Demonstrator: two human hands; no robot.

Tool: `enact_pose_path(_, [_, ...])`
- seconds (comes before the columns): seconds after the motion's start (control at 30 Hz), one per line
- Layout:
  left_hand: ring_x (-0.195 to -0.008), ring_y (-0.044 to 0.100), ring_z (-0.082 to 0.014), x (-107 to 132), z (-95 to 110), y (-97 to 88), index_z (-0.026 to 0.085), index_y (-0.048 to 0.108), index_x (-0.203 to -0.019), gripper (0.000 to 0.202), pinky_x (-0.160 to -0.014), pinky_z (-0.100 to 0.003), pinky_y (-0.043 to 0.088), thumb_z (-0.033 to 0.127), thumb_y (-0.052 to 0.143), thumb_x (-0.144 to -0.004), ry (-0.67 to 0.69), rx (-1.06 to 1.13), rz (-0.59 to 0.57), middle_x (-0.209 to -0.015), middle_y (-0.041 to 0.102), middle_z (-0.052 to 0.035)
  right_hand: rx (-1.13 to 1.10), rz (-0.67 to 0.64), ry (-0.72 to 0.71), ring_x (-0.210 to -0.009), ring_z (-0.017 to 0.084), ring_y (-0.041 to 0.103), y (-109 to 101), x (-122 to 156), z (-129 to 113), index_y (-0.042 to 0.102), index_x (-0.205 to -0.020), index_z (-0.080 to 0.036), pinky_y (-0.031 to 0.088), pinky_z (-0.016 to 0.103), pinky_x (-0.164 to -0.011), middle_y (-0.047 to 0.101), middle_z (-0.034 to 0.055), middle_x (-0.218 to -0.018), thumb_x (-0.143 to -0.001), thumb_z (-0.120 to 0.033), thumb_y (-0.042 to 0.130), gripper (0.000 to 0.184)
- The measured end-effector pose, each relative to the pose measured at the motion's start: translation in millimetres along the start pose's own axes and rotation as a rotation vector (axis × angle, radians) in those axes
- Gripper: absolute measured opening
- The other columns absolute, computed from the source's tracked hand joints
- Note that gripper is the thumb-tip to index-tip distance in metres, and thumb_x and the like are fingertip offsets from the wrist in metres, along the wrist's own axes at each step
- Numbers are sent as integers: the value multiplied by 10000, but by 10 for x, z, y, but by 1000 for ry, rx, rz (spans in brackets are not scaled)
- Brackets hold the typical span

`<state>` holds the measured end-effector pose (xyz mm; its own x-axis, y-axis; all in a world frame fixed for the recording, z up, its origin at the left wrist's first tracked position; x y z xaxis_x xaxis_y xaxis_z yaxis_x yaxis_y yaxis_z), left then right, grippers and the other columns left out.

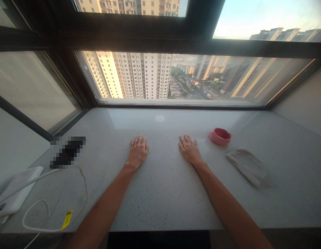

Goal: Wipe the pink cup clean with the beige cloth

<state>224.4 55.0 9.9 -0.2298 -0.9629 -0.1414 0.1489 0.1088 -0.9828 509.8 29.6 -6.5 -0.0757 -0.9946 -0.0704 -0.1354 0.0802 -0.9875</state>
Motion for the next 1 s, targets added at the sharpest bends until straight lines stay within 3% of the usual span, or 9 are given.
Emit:
enact_pose_path(0.67, [-1650, 353, -328, -2, -28, 12, 153, 472, -1643, 606, -1372, -549, 243, 369, 319, -1098, 10, 30, 23, -1752, 403, -164, -69, 8, 8, -1686, 330, 219, -4, 10, 52, 373, -1704, -164, 121, 665, -1335, 279, 170, -1805, -1129, -390, 264, 628])
enact_pose_path(0.83, [-1659, 332, -340, -11, -28, 5, 112, 460, -1645, 616, -1380, -541, 231, 367, 307, -1105, 2, 26, -2, -1762, 381, -176, -97, 22, 0, -1676, 334, 247, 10, 24, 9, 417, -1684, -166, 139, 660, -1334, 324, 170, -1789, -1121, -394, 305, 617])
enact_pose_path(0.9, [-1658, 329, -357, -4, -22, -22, 100, 478, -1632, 607, -1378, -564, 229, 355, 320, -1105, 3, 38, -4, -1760, 378, -187, -119, 109, 23, -1668, 344, 258, -86, 37, 51, 507, -1631, -163, 184, 641, -1328, 370, 173, -1767, -1108, -387, 336, 594])
enact_pose_path(1.0, [-1647, 361, -334, 66, 127, -62, 134, 509, -1616, 566, -1381, -560, 234, 327, 362, -1104, 99, 111, -13, -1735, 440, -152, -121, 432, 178, -1671, 377, 213, -476, 98, 404, 610, -1544, -164, 231, 660, -1301, 359, 181, -1765, -1086, -346, 361, 552])
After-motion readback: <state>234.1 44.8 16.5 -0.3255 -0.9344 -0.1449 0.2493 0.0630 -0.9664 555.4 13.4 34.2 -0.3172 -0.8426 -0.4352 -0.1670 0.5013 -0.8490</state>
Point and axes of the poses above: each hand's wrist, its own x-axis away from the middle knuckle, its own y-axis out of the palm, z = x × y, the point moved 9 cm from there along -x, towards the middle knuckle
